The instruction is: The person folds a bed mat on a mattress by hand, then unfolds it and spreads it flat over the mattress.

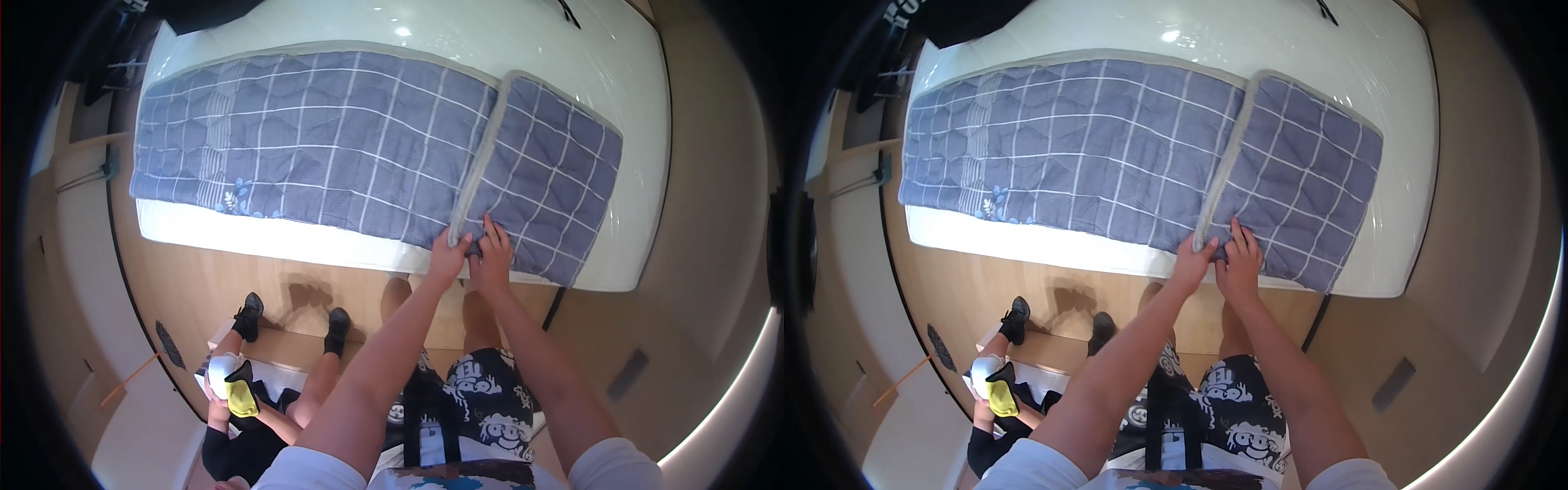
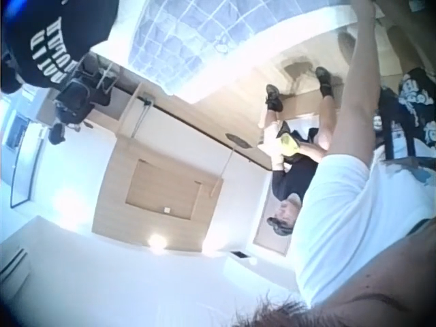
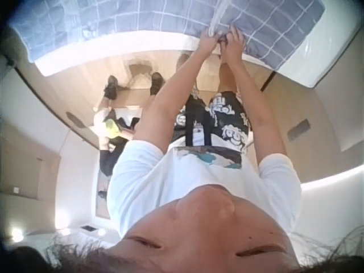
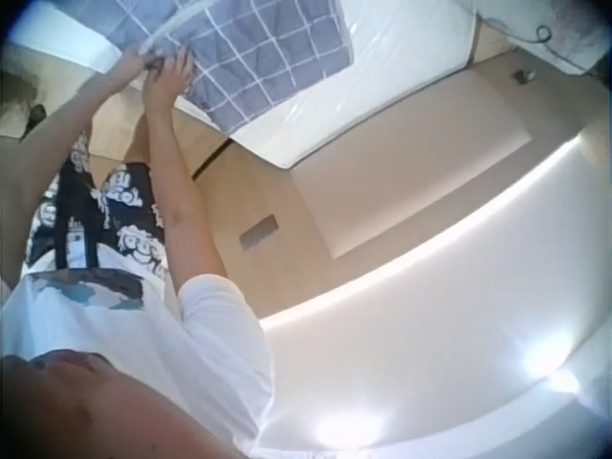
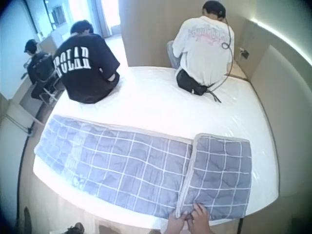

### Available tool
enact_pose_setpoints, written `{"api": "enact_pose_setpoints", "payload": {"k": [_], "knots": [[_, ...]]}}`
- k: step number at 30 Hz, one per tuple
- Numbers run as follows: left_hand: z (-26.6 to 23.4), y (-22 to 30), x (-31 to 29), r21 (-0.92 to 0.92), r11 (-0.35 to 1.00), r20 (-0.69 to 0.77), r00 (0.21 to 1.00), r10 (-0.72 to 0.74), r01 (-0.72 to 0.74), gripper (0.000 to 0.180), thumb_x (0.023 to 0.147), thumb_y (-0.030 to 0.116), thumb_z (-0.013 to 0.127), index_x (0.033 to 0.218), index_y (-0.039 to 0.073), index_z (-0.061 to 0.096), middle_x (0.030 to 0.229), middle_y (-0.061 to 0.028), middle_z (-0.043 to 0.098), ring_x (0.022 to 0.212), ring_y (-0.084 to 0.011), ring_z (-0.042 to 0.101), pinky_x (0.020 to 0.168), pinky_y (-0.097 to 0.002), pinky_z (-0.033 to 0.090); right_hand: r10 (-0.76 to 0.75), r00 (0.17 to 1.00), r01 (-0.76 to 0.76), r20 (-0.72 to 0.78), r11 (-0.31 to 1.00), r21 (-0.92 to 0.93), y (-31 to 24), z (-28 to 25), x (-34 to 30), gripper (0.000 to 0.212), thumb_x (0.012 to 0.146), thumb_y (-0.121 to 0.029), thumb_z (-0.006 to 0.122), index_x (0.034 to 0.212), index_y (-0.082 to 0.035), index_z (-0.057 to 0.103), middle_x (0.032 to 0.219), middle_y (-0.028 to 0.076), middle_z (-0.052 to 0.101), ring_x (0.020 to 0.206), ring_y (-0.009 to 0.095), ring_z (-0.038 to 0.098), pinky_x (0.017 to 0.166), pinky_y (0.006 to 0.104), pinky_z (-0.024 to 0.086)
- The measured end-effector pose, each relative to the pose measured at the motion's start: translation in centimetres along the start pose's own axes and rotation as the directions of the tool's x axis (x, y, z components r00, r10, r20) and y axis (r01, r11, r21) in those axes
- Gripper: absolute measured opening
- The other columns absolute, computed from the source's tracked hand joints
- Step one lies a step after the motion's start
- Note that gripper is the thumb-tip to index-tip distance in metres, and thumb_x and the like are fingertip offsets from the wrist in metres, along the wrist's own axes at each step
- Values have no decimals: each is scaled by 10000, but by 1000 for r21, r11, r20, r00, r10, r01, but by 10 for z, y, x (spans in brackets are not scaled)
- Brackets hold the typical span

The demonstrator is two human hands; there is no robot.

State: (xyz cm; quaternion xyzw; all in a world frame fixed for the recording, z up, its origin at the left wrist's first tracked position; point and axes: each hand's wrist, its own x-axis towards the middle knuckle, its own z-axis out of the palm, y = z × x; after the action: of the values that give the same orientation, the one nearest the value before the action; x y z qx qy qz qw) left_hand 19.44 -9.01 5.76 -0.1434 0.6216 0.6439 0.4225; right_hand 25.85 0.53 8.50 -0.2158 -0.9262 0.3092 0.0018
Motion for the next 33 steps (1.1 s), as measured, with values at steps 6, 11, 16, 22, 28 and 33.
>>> {"api": "enact_pose_setpoints", "payload": {"k": [6,11,16,22,28,33], "knots": [[-17,-10,-6,-24,980,-22,980,-197,197,229,882,152,580,1044,-10,573,853,-34,584,763,-117,577,660,-254,508,46,992,-29,117,990,-138,-10,3,-7,211,662,-71,584,841,-11,488,1437,171,304,1260,384,333,979,509,285],[-63,-25,-13,207,977,35,997,-70,61,225,862,192,581,975,2,625,777,-47,619,692,-138,583,630,-261,474,79,972,-40,223,984,-174,-22,-2,6,271,654,-132,625,857,6,510,1442,198,273,1270,394,314,984,519,289],[-139,-49,-85,-14,996,-317,945,-83,83,189,874,186,540,897,10,607,801,-48,627,716,-150,585,665,-257,469,-14,925,83,379,983,-166,-7,-15,26,314,655,-186,667,853,20,538,1353,250,361,1163,426,405,948,473,348],[-203,-74,-140,-348,927,-422,859,-290,142,202,923,239,509,965,50,564,893,-57,619,789,-138,587,713,-267,469,167,959,-109,230,963,-248,-43,12,67,679,639,-265,729,1145,30,384,1122,296,432,1019,427,454,876,487,390],[-239,-51,-112,-278,958,-422,888,-183,65,165,925,204,506,973,50,542,903,-56,616,798,-139,590,721,-263,471,590,799,-475,115,737,-481,-118,76,72,1034,687,-319,685,1353,104,15,1390,354,70,1321,455,113,1015,573,241],[-277,36,-62,-305,952,-331,938,-104,-2,145,930,196,495,979,65,531,933,-46,612,797,-136,589,733,-272,465,786,617,-685,-35,515,-515,-125,103,96,1023,698,-273,651,1365,95,-31,1417,353,-12,1352,440,20,1037,590,156]]}}
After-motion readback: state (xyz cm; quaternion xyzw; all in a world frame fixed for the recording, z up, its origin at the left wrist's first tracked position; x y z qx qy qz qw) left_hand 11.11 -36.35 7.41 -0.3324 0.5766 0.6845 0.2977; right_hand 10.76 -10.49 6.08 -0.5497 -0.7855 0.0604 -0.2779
